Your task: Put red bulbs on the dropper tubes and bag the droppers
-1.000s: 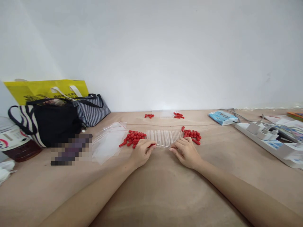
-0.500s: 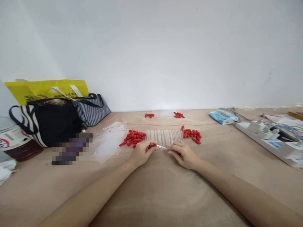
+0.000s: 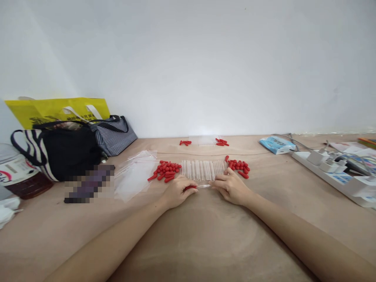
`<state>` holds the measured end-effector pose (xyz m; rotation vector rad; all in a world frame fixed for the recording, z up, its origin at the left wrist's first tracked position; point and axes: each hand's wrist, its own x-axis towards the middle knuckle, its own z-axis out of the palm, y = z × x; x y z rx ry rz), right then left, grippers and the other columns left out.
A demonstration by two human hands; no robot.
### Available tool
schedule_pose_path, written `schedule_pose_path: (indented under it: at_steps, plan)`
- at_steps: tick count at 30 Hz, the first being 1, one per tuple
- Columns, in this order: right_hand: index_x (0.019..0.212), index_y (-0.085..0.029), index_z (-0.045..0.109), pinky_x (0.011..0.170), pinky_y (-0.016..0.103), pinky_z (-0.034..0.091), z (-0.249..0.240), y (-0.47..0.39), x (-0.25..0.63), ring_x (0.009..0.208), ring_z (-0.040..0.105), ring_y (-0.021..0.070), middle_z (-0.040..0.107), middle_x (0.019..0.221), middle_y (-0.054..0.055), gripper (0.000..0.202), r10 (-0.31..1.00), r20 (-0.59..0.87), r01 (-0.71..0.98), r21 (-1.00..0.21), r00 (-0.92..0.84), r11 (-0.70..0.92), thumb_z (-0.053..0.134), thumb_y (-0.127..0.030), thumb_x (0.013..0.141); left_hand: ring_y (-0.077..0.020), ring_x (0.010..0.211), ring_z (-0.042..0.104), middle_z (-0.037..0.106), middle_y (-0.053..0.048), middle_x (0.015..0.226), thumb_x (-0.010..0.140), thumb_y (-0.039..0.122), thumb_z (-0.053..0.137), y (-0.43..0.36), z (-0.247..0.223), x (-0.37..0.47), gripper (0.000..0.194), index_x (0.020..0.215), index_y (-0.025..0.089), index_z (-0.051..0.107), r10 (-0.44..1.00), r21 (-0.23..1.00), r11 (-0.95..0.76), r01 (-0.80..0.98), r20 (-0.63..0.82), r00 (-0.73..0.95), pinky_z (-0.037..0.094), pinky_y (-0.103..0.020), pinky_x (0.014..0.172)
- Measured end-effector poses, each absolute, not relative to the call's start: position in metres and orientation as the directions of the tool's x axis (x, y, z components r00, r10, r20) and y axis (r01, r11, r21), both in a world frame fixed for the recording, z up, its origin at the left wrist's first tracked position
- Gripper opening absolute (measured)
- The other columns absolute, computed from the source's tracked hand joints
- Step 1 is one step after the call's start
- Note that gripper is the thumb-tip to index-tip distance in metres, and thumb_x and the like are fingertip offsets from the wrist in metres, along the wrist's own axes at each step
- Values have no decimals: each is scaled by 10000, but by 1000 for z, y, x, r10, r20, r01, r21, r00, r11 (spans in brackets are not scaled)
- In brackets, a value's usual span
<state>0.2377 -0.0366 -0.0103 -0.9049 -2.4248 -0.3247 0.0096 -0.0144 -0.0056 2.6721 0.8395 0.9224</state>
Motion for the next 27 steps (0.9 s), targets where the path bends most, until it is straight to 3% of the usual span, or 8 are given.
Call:
schedule_pose_path:
  at_steps: [6,18,24,27]
  plan:
    - [772,-175,613,626,287,187,-7,-38,236,509,291,99,526,643,7,259,493,556,662,146,-669,735,381,-61,775,-139,665,572,681,-4,735,800,264,539,-14,-8,9,130,796,168,626,537,308,-843,441,538,650,411,-283,709]
    - [806,-163,611,609,289,182,-9,-42,232,508,290,102,535,652,7,233,513,543,651,86,-665,754,387,-101,797,-121,616,581,668,-21,715,854,238,461,-15,-9,11,164,798,156,592,413,211,-908,361,593,692,399,-312,764]
    - [848,-152,609,647,288,226,-14,-47,223,593,405,117,555,655,18,220,537,636,698,4,-555,716,389,-163,838,-119,658,586,676,-15,765,864,228,443,-11,-10,12,157,852,167,587,403,191,-907,375,652,642,390,-319,803]
    - [869,-166,611,705,302,248,-13,-48,223,651,449,125,569,661,16,205,516,672,715,29,-532,699,409,-188,843,-137,724,589,678,-14,794,845,280,485,-8,-7,10,158,906,182,593,443,168,-877,450,644,623,355,-358,860]
